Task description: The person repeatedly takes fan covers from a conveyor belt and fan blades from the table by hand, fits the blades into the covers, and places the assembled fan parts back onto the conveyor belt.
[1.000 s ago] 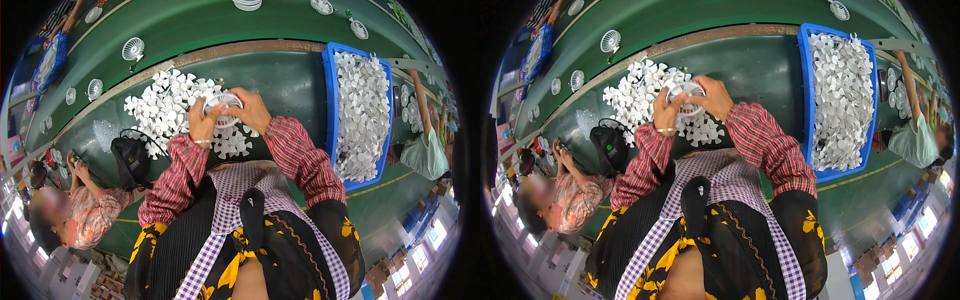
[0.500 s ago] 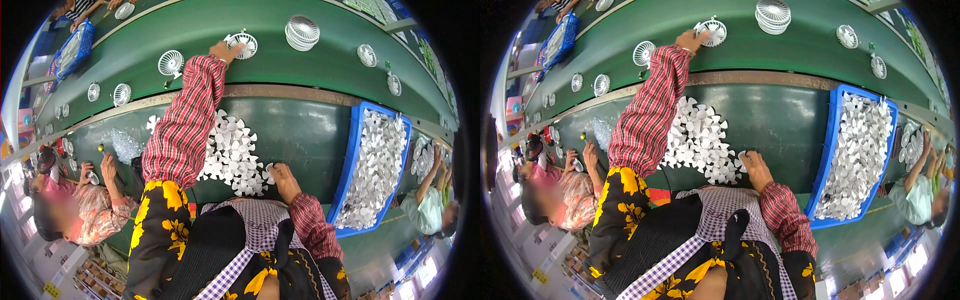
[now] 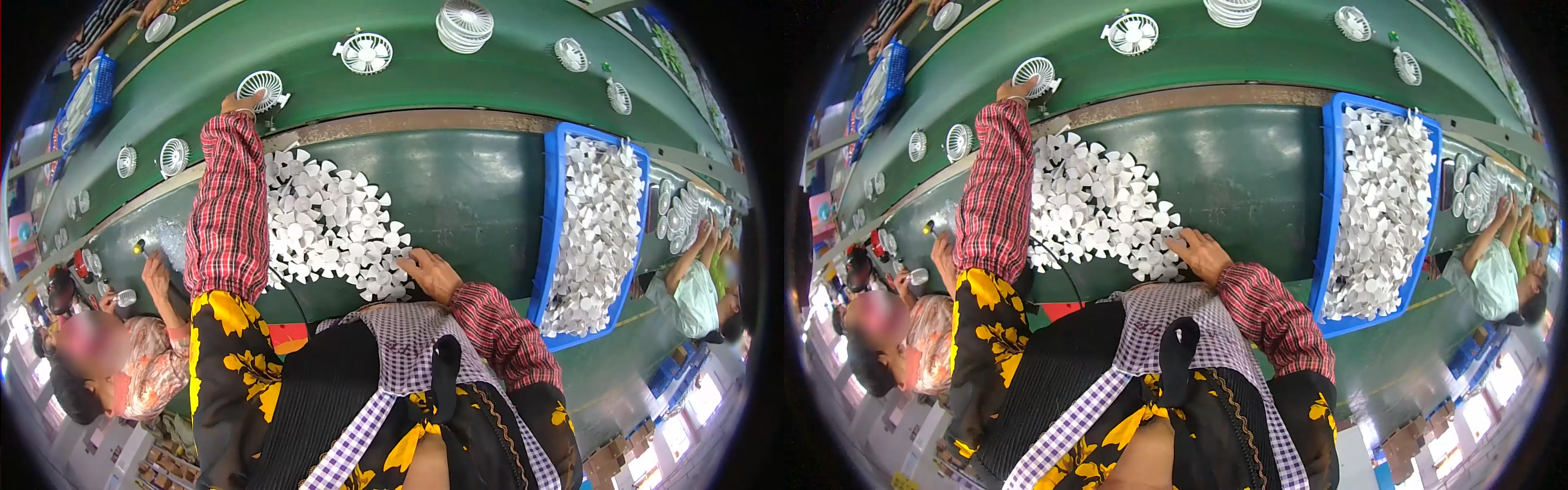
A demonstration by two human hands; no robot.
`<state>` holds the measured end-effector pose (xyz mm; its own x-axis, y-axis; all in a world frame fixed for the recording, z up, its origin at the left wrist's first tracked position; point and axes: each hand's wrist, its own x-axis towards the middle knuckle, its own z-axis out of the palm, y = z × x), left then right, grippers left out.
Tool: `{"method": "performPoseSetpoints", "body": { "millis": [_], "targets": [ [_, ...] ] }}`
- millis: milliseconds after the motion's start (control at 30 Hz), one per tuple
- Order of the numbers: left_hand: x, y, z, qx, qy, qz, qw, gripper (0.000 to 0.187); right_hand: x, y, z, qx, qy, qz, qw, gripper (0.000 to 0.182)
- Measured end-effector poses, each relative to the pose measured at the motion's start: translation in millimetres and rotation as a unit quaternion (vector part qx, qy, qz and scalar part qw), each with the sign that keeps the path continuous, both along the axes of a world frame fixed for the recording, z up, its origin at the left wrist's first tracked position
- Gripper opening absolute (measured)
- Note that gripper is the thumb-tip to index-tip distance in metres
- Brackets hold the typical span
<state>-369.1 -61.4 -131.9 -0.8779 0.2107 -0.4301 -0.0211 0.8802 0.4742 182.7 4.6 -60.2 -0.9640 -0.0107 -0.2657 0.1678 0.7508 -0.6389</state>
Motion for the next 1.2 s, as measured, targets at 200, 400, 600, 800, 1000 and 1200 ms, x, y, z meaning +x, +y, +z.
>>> {"method": "performPoseSetpoints", "body": {
  "millis": [200, 400, 600, 800, 1000, 1200],
  "targets": [
    [100.4, 19.2, 71.8, 0.496, -0.171, 0.158, 0.836, 0.035, 6.3, 7.3, 18.1, -0.034, 0.065, -0.137, 0.988, 0.033],
    [270.2, -15.6, 168.3, 0.503, -0.313, 0.022, 0.805, 0.032, -33.8, 37.9, 117.4, -0.007, 0.233, -0.265, 0.935, 0.037],
    [350.0, -42.8, 193.0, 0.501, -0.342, -0.092, 0.790, 0.048, -56.1, 24.6, 167.6, 0.050, 0.319, -0.176, 0.930, 0.033],
    [379.0, -52.7, 217.1, 0.518, -0.278, -0.139, 0.797, 0.052, -52.0, 8.6, 167.0, 0.087, 0.320, -0.133, 0.934, 0.035],
    [394.2, -49.5, 222.0, 0.545, -0.218, -0.094, 0.804, 0.042, -48.1, -2.0, 165.6, 0.119, 0.359, -0.140, 0.915, 0.039],
    [403.0, -43.3, 215.4, 0.547, -0.164, -0.080, 0.817, 0.037, -44.0, -3.2, 155.9, 0.132, 0.366, -0.154, 0.908, 0.042]
  ]
}}
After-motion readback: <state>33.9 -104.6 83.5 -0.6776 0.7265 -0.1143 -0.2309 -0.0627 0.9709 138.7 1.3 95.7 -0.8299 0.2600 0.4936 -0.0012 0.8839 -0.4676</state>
